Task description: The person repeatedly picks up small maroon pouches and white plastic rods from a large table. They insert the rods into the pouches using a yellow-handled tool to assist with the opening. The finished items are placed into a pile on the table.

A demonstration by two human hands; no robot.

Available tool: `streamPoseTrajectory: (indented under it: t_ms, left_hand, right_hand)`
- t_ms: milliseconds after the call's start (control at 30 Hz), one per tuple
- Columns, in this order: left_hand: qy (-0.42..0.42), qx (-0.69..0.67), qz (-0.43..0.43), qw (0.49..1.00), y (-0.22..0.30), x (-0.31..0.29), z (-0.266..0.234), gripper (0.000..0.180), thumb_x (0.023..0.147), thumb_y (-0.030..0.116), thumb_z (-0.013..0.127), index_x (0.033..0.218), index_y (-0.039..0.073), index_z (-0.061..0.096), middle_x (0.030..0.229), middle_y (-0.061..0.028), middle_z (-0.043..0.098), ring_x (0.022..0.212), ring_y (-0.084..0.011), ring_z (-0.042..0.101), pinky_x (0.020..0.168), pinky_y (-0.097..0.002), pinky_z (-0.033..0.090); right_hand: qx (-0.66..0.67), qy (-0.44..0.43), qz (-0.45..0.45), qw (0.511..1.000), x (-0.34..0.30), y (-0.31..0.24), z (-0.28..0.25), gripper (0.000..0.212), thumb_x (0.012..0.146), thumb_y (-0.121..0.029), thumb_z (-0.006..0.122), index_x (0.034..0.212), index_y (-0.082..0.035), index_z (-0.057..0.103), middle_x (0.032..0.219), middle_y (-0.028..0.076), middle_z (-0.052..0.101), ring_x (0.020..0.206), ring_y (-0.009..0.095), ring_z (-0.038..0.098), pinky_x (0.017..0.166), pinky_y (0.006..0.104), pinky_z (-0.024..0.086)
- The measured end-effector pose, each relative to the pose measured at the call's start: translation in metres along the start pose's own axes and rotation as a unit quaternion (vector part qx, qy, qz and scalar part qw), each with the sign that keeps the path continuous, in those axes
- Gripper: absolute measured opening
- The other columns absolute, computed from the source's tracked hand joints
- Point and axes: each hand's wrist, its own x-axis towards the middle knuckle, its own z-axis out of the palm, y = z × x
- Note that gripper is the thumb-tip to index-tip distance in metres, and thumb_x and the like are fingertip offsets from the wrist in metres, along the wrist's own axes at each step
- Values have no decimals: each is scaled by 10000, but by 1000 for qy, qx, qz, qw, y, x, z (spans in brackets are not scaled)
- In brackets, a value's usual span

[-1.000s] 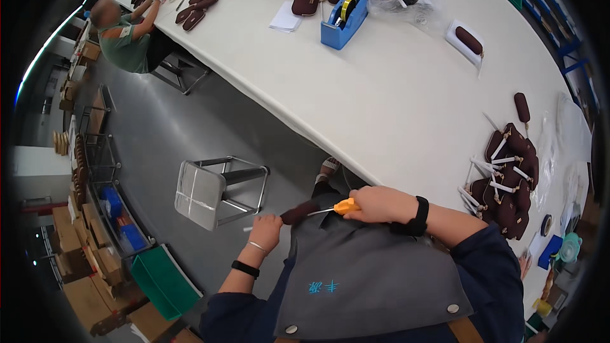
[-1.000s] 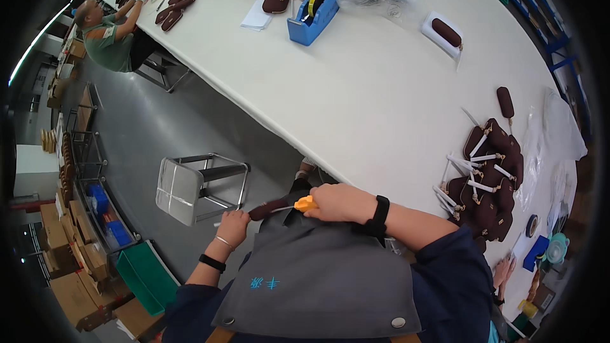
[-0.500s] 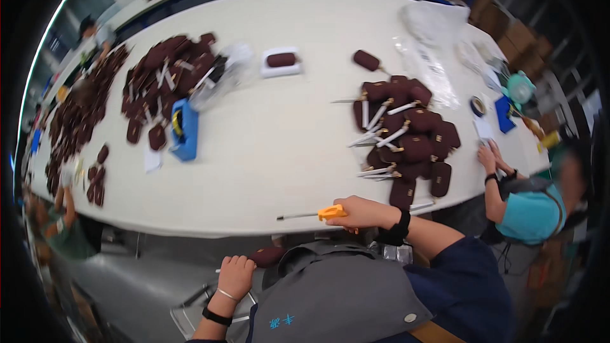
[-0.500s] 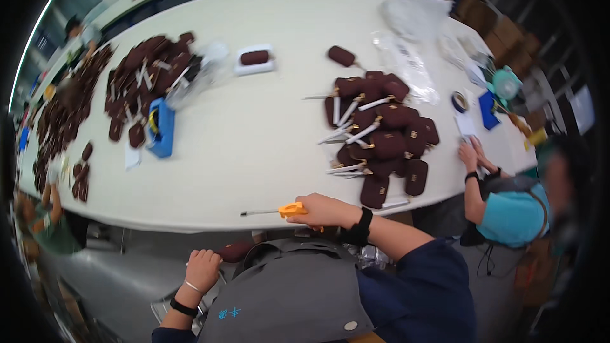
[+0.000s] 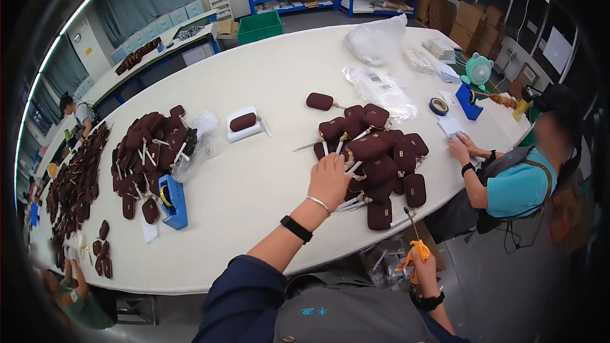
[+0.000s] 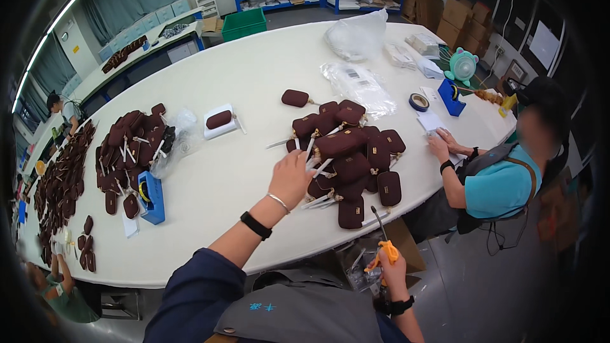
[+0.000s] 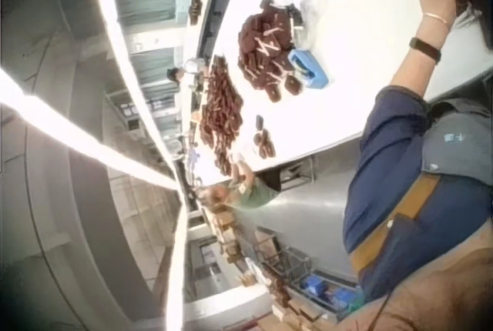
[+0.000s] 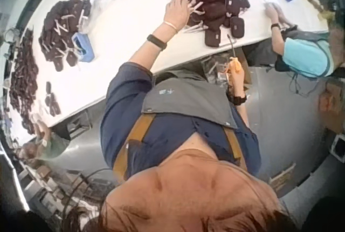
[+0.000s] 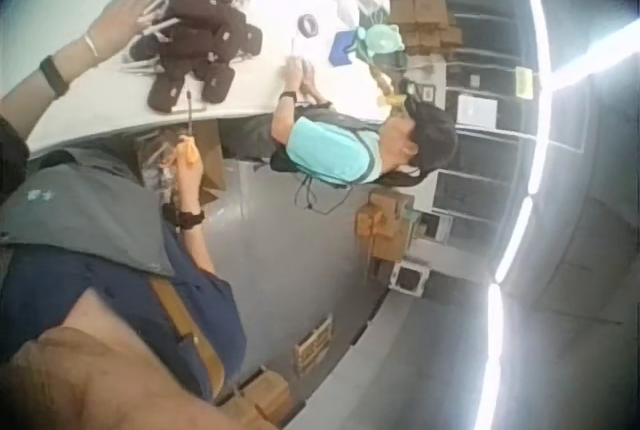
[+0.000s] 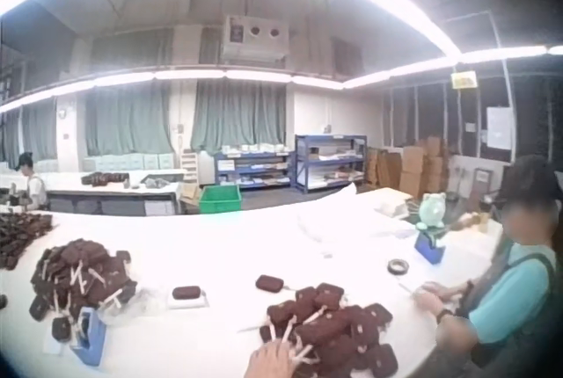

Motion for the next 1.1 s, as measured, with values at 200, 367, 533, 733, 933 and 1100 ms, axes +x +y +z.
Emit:
streamPoseTrajectory:
  t_ms: [200, 367, 533, 733, 933, 1100]
  left_hand:
    - [-218, -40, -8, 975, -23, -49, 7, 348, 823, 247, 622, 1090, 33, 558, 1205, -182, 515, 1074, -335, 527, 864, -440, 443]
    - [-255, 17, -118, 960, -123, -102, -49, 227, 867, 230, 577, 990, 43, 613, 1209, -160, 507, 1045, -324, 539, 846, -448, 454]
    - [-136, 24, -269, 953, -249, -147, -142, 141, 837, 157, 594, 918, 48, 635, 1047, -137, 586, 930, -328, 584, 807, -415, 484]
    - [35, 30, -408, 912, -422, -194, -226, 182, 808, 122, 568, 927, 6, 641, 983, -204, 602, 960, -366, 573, 860, -427, 462]
    - [126, 85, -445, 882, -540, -169, -241, 218, 800, 94, 547, 967, -1, 651, 985, -219, 605, 938, -381, 581, 858, -436, 466]
    - [131, 98, -461, 872, -616, -140, -250, 277, 818, 96, 534, 1074, 68, 635, 1095, -193, 585, 998, -398, 557, 882, -460, 457]
  right_hand:
    - [-6, 3, 14, 1000, -22, 44, 16, 243, 943, -258, 541, 984, -19, 519, 698, 84, 642, 576, 156, 644, 363, 196, 384]
    - [-36, -83, 31, 995, -19, 22, 79, 234, 943, -247, 539, 998, -20, 518, 681, 80, 634, 559, 140, 631, 364, 197, 384]
    - [-80, -196, 1, 977, -6, 1, 153, 268, 942, -234, 528, 1068, 2, 521, 670, 81, 623, 592, 148, 639, 402, 207, 404]
    - [-104, -253, -2, 962, -4, -17, 230, 288, 932, -209, 532, 1124, 5, 526, 693, 66, 631, 587, 129, 619, 424, 203, 411]
    - [-90, -200, -31, 975, -19, -21, 255, 309, 957, -300, 515, 1106, -40, 593, 690, 8, 619, 494, 41, 450, 449, 203, 364]
    - [-238, -135, -21, 962, -12, 0, 261, 301, 940, -264, 551, 1120, -28, 601, 682, -10, 610, 564, 64, 502, 517, 225, 416]
